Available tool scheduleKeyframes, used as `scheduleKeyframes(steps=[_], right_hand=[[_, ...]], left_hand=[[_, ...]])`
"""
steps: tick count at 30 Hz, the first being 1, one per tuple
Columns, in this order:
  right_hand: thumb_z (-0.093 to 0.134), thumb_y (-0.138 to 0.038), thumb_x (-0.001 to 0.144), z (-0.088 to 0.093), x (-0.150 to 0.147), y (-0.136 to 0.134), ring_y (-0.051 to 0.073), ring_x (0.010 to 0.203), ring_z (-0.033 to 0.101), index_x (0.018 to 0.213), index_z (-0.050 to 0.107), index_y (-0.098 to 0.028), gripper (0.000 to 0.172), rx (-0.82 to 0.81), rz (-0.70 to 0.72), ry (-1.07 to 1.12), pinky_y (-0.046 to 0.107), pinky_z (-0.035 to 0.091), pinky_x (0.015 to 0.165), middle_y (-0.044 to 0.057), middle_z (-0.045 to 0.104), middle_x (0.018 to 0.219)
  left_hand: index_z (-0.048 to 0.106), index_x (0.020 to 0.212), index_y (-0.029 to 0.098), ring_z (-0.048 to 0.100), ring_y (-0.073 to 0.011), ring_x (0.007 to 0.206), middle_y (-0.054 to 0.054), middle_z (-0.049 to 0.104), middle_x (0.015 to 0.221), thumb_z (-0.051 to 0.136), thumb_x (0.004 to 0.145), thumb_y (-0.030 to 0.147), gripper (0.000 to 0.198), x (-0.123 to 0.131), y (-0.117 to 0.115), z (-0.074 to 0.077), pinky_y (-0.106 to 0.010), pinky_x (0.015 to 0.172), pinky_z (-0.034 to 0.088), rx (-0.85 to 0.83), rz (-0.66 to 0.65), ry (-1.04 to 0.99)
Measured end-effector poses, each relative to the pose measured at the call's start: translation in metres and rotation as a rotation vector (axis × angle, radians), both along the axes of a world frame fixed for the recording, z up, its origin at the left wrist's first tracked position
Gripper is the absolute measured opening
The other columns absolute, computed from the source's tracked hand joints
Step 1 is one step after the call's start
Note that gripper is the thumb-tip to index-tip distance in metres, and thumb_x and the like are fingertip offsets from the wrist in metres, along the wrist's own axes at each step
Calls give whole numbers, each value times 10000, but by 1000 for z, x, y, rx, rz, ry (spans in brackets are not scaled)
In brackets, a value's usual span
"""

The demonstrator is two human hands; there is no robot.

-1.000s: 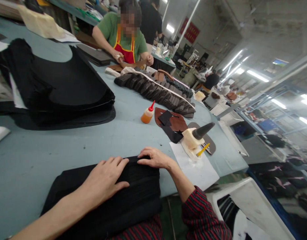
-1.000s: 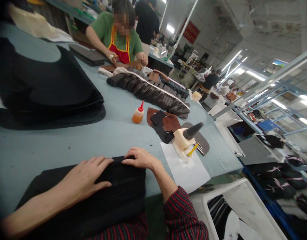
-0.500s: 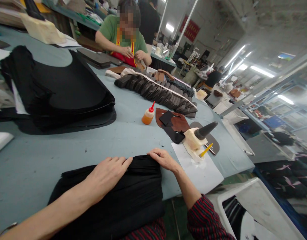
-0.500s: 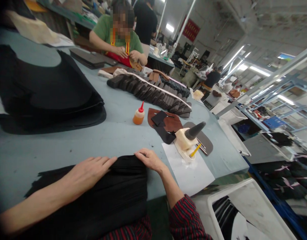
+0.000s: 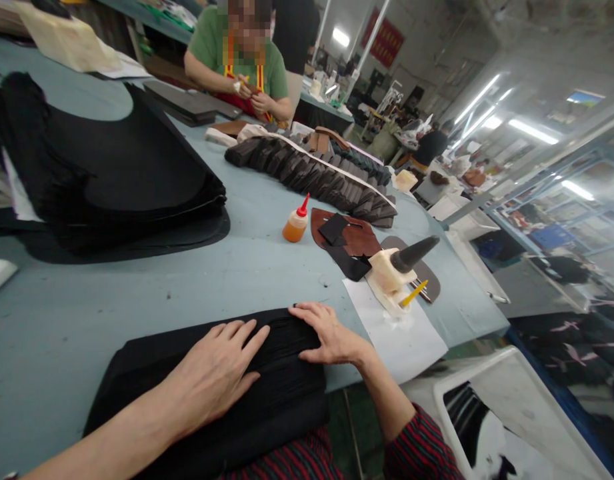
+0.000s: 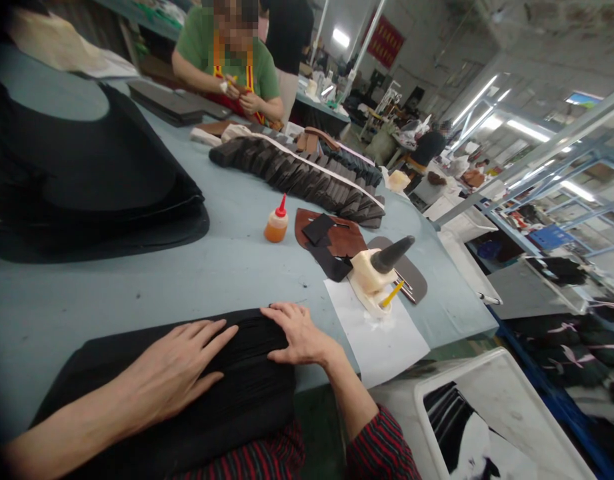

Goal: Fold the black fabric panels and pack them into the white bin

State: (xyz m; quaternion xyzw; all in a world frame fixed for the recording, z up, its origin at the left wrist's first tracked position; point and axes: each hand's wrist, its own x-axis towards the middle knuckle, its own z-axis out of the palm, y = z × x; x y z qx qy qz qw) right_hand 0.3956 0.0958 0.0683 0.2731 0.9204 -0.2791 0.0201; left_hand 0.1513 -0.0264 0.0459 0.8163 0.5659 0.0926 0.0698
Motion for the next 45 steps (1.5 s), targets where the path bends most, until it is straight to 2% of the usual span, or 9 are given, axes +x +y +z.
scheduleKeyframes(steps=[5,10,16,21,25,30,34,38,45], right_hand=[[590,-140,691,2,-8,-12,295,1308,378,1429,336,-226,785,150,7,-3,517,246,1073,137,428,1419],[506,-44,668,-3,-20,-11,259,1139,519,1281,500,-187,630,281,-51,60,494,279,1042,122,596,1232],[502,-89,751,-7,-37,33,199,952,626,1049,652,-206,354,165,-190,212,384,422,921,51,704,1000],[462,-60,713,-25,-36,79,170,864,651,1065,653,-195,423,114,-442,436,323,496,794,43,709,938],[443,-53,709,-28,-24,88,166,850,633,1044,657,-194,421,145,-542,520,316,495,760,42,688,923],[605,-244,839,-13,-30,64,196,998,584,1097,637,-229,260,187,-327,482,373,449,916,57,654,1057],[625,-269,860,-11,-51,49,238,1004,548,1112,630,-217,258,391,-151,343,426,419,897,89,643,1063],[515,-219,923,-20,-86,43,226,940,541,1113,621,-211,217,439,6,338,397,435,821,94,640,1021],[388,-156,967,-55,-121,49,166,811,557,1064,635,-189,267,429,152,423,279,469,706,86,616,911]], left_hand=[[442,1390,194,518,-332,1212,-164,548,1367,410,885,524,604,2,-1,-2,-486,1002,423,5,4,5],[371,1432,206,532,-307,1181,-151,559,1349,444,884,441,601,8,0,3,-456,978,425,-2,54,19],[494,1322,212,629,-222,983,-104,667,1139,395,836,94,509,-18,35,24,-383,860,460,-58,103,43],[612,1124,148,643,-278,897,-130,678,958,275,829,-3,473,-63,71,36,-434,787,459,65,323,219],[610,1151,171,622,-272,963,-135,663,1067,298,834,-1,477,-59,73,28,-424,831,459,159,318,195],[514,1291,172,560,-264,1120,-121,601,1255,461,874,149,420,-34,62,10,-417,951,454,182,239,27],[470,1321,123,528,-284,1163,-159,577,1274,499,890,261,453,-54,49,3,-440,986,437,274,358,5],[513,1276,119,550,-256,1141,-156,595,1247,465,913,258,392,-80,25,-3,-418,1001,434,331,443,16],[530,1305,112,518,-268,1252,-148,576,1350,435,915,200,411,-89,2,-37,-438,1072,394,305,387,189]])
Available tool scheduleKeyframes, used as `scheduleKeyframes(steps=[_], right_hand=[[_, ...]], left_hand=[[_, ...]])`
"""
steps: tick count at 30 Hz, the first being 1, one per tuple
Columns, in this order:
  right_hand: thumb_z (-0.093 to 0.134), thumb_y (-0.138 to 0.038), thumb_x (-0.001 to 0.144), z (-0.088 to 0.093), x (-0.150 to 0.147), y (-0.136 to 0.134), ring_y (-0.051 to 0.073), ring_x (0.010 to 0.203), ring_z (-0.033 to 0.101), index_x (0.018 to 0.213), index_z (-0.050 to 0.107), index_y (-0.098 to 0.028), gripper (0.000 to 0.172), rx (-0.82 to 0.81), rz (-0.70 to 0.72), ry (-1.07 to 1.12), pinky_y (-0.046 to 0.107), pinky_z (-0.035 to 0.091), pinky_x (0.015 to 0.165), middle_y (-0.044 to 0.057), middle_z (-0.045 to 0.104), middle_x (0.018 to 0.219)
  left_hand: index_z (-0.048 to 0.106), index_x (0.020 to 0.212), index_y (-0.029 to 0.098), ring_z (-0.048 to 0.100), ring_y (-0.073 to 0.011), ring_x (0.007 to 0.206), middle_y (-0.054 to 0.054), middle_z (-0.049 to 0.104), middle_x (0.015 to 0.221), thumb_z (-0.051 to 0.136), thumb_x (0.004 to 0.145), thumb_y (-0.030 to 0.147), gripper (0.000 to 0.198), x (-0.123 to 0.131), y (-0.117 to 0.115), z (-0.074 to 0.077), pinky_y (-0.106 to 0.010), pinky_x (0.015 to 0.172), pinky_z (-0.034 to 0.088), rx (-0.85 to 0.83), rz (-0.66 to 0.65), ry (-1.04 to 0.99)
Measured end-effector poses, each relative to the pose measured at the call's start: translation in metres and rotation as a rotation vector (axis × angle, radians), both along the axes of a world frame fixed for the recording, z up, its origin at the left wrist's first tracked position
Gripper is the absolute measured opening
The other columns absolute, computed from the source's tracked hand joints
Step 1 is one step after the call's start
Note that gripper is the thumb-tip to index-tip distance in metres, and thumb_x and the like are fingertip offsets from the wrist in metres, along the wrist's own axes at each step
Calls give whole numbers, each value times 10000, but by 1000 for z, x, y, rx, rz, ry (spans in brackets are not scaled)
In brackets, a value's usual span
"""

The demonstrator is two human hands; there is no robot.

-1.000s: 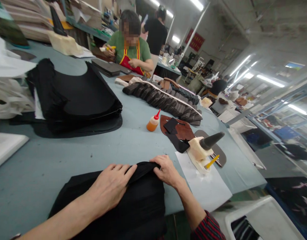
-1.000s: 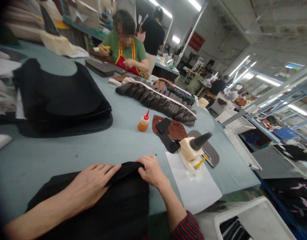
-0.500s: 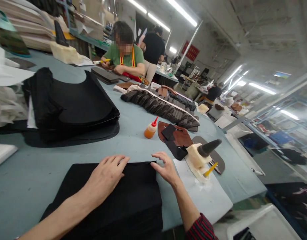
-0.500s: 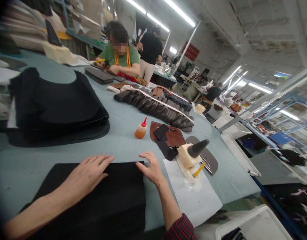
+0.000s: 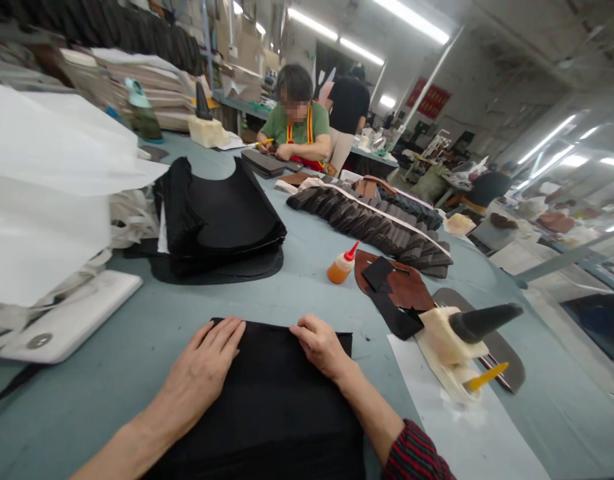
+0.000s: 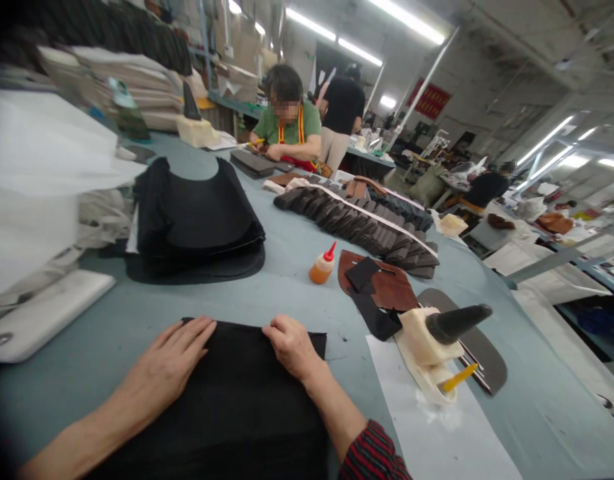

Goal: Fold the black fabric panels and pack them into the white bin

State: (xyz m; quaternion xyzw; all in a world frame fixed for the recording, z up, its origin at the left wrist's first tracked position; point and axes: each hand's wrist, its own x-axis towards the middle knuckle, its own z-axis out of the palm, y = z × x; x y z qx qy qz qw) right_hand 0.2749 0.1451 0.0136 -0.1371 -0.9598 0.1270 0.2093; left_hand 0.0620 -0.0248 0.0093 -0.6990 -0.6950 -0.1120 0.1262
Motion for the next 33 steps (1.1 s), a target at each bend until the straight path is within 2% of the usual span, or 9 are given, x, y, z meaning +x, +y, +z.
scheduleKeyframes(steps=[6,10,13,16,21,24,27,30,33], right_hand=[[387,-133,967,-9,11,5,154,767,523,1152,603,-184,289,120,3,-33,271,449,670,72,595,887],[431,-140,952,4,3,-4,173,789,499,1375,437,-262,440,258,38,-217,298,436,689,69,567,957],[486,-161,928,12,-6,-11,199,807,488,1405,390,-272,500,309,24,-325,316,416,670,76,554,975],[486,-155,928,15,-6,-11,202,805,479,1348,451,-209,426,324,28,-338,317,396,654,85,562,961],[494,-152,924,22,34,8,206,798,487,1057,616,-181,183,307,-67,-284,346,394,691,81,583,885],[579,-254,901,29,75,17,228,897,525,1134,588,-185,243,169,-261,-114,379,432,768,97,601,992],[622,-264,876,28,103,17,231,986,545,1237,537,-205,376,26,-367,61,388,463,841,98,600,1073],[586,-197,888,16,108,14,211,944,565,1161,591,-224,274,5,-367,125,376,480,831,77,623,1010],[543,-158,906,2,104,14,192,875,575,1028,644,-210,167,20,-378,164,351,491,784,64,632,915]], left_hand=[[430,1399,127,467,-264,1318,-166,513,1414,403,902,176,500,-5,-1,-19,-433,1106,378,-59,8,27],[299,1458,291,505,-272,1289,-175,544,1374,341,819,-15,709,12,7,-11,-434,1058,417,-139,116,74],[356,1433,282,534,-346,1246,-229,583,1299,390,824,12,667,29,16,-3,-493,1023,427,-188,173,168],[400,1415,249,555,-359,1216,-246,601,1259,410,826,25,630,37,21,1,-509,1016,423,-209,172,228],[451,1388,223,568,-339,1201,-239,603,1262,401,822,9,608,26,15,-1,-481,1011,427,-176,149,228],[523,1337,179,574,-353,1181,-252,594,1270,403,802,-7,579,28,16,5,-489,994,433,-145,138,210],[548,1312,121,563,-342,1176,-226,580,1304,395,795,-3,553,52,25,18,-480,989,437,-108,94,159],[540,1320,124,556,-299,1177,-162,602,1304,380,808,9,549,89,38,27,-434,982,452,-81,-27,95],[546,1313,130,547,-288,1186,-145,604,1312,367,829,25,526,117,49,22,-442,999,438,-70,-85,80]])
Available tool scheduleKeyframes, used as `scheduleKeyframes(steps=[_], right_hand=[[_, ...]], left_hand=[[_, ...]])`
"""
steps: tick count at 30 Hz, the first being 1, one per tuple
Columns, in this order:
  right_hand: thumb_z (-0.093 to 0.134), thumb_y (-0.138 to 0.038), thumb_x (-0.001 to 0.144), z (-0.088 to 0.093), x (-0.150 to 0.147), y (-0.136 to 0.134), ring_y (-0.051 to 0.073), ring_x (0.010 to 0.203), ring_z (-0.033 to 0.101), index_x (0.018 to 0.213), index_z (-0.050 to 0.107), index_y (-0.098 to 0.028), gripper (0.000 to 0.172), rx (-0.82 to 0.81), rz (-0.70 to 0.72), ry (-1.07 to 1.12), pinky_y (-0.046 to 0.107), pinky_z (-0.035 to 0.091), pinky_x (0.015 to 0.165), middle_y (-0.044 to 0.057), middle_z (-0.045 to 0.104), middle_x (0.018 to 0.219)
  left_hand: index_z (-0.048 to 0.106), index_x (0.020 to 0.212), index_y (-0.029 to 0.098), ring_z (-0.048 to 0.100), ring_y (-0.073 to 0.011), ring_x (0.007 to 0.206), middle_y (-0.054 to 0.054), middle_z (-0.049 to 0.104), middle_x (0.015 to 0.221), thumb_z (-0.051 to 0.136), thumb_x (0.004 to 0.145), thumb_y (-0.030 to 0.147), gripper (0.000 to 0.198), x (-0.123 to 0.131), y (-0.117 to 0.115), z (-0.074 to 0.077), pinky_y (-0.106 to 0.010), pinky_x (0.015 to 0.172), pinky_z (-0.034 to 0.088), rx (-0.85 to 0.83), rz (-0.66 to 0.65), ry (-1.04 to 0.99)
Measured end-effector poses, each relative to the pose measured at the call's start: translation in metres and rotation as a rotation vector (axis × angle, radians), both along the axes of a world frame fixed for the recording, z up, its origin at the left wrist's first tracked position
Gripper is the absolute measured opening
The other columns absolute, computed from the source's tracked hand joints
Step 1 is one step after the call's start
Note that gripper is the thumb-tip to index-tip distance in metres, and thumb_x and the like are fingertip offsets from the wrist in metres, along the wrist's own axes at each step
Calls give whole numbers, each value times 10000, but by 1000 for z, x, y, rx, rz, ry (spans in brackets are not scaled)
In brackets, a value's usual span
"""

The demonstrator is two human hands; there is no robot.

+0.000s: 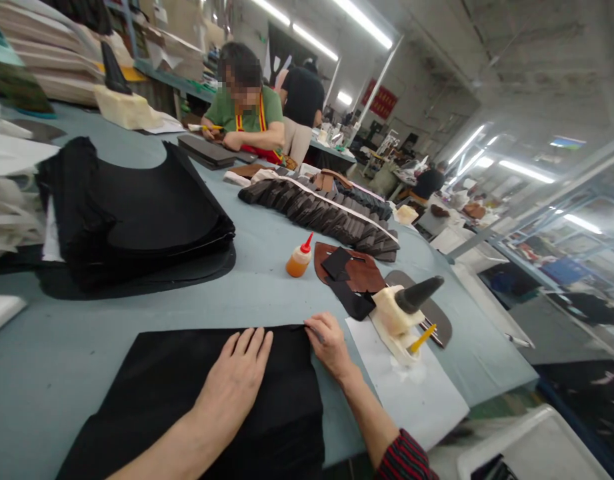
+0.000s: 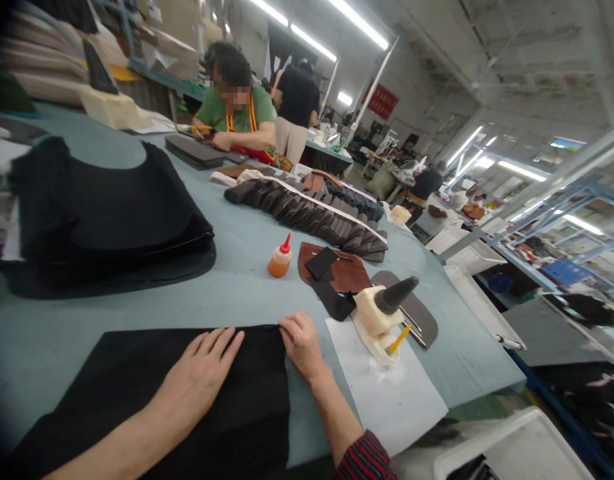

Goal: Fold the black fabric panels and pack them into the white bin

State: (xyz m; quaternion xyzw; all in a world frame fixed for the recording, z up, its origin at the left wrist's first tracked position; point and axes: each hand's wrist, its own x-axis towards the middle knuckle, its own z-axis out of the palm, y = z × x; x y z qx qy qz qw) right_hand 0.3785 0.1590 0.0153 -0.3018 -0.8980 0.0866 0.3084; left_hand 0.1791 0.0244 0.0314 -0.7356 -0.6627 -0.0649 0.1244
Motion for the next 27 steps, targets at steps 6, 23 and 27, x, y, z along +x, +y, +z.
scheduleKeyframes(steps=[6,23,27], right_hand=[[507,-122,911,-17,1,3,178,818,582,956,657,-198,175,41,-3,21,319,510,727,65,635,865],[461,-82,909,-25,4,4,192,837,567,1020,658,-164,241,129,8,-150,328,516,753,92,646,912],[444,-95,930,-29,5,4,205,826,547,1058,651,-148,249,196,27,-250,351,504,748,101,642,904]], left_hand=[[538,1317,107,586,-288,1081,-179,641,1191,350,842,33,517,4,10,-9,-458,970,436,-37,12,87],[411,1403,342,573,-236,750,-107,611,809,374,822,31,660,27,35,9,-473,838,421,-135,6,165],[453,1371,369,556,-211,710,-70,584,755,395,809,22,663,31,36,8,-447,800,434,-123,21,159]])
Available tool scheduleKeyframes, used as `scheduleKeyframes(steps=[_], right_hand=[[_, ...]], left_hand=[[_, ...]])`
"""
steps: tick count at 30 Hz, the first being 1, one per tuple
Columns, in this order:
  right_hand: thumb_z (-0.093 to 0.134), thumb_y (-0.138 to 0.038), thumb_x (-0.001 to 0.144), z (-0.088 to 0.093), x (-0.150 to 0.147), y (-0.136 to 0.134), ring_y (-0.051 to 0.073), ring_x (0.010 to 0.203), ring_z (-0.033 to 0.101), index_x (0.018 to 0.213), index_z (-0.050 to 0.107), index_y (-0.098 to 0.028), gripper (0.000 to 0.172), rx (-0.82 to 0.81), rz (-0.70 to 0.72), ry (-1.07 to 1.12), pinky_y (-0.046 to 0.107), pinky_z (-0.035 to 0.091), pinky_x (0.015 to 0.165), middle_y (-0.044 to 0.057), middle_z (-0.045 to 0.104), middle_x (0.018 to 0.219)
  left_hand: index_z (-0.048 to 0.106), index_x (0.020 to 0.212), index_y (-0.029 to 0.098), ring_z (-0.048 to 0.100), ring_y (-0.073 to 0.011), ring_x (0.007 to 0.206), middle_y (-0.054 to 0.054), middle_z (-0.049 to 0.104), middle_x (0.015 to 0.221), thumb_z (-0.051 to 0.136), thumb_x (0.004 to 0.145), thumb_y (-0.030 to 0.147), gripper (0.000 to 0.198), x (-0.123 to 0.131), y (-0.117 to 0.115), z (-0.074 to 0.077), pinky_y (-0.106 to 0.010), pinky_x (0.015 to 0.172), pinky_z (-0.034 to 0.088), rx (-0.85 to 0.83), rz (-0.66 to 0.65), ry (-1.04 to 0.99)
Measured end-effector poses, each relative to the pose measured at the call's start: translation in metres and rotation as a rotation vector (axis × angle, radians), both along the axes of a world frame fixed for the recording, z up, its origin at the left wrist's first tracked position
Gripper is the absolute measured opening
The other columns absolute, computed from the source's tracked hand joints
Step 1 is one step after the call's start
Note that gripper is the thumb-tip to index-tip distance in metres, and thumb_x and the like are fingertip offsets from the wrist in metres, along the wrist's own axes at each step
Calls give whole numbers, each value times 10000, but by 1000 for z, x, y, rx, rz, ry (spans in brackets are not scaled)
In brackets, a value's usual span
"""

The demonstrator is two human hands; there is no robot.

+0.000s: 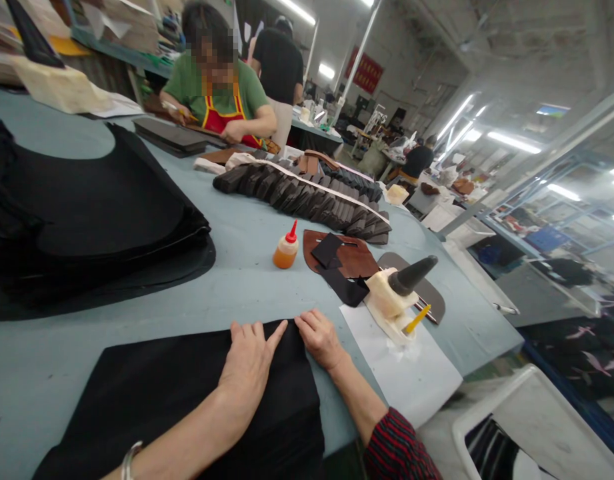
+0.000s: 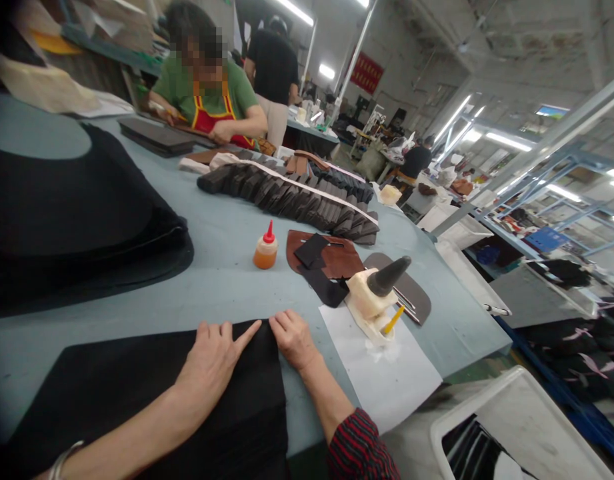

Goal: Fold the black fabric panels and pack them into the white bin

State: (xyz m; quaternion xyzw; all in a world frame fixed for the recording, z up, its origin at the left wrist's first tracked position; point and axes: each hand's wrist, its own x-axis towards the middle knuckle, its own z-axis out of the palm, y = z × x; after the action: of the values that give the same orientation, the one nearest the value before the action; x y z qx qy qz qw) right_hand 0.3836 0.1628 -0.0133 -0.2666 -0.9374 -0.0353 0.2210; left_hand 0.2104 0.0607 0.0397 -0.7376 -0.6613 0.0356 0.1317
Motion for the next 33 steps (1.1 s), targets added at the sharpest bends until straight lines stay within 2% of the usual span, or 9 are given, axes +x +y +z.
scheduleKeyframes(steps=[3,5,9,14,18,21,23,28,33], right_hand=[[452,-97,928,-1,0,-1,212,840,541,1078,644,-134,247,13,-4,-15,360,501,758,109,642,917],[454,-87,918,0,0,-1,209,844,545,1061,648,-139,247,-11,-12,16,357,501,762,109,637,918],[422,-52,882,3,-1,-2,207,872,555,1026,649,-149,285,-93,-41,187,358,508,777,112,634,944],[388,-107,904,18,-3,-9,192,933,586,1050,629,-188,294,-392,-111,479,363,506,850,83,644,968],[402,-218,957,29,-7,-11,179,921,607,988,660,-193,261,-604,-113,560,342,497,854,65,667,951],[431,-262,961,29,-10,-7,171,884,620,918,678,-191,261,-693,-151,613,320,501,823,55,673,902],[478,-268,943,28,-11,-3,164,849,624,882,682,-194,225,-735,-179,609,306,508,792,43,672,864],[626,-210,849,30,-10,6,150,854,604,946,699,-217,121,-730,-85,401,298,507,784,27,635,911],[620,-118,817,31,-12,4,139,820,588,855,686,-202,112,-666,-54,366,280,495,753,17,593,859]], left_hand=[[449,1381,338,565,-222,731,-81,605,781,397,818,25,646,-3,0,1,-436,778,442,-12,-13,16],[498,1354,257,578,-238,790,-107,628,857,389,829,27,583,-11,1,0,-433,788,449,16,-32,-27],[620,1167,143,582,-245,911,-124,638,980,415,842,40,398,-33,3,-5,-392,820,458,76,-70,-188],[643,998,179,580,-220,863,-66,626,917,448,869,92,249,-43,5,-7,-354,766,457,65,-124,-304],[634,935,188,565,-215,829,-49,610,876,458,880,117,198,-42,3,-7,-350,739,448,72,-153,-342],[628,928,187,560,-208,830,-44,607,872,469,879,118,180,-44,0,-10,-347,759,453,70,-190,-380],[623,918,185,561,-202,828,-47,611,884,470,879,118,171,-45,-2,-13,-346,775,460,77,-211,-400],[619,968,169,553,-241,1067,-115,588,1217,462,861,78,210,-45,0,-18,-364,876,471,119,-201,-418],[618,1006,182,582,-220,990,-74,640,1092,461,864,84,233,-44,3,-18,-361,853,484,55,-212,-440]])
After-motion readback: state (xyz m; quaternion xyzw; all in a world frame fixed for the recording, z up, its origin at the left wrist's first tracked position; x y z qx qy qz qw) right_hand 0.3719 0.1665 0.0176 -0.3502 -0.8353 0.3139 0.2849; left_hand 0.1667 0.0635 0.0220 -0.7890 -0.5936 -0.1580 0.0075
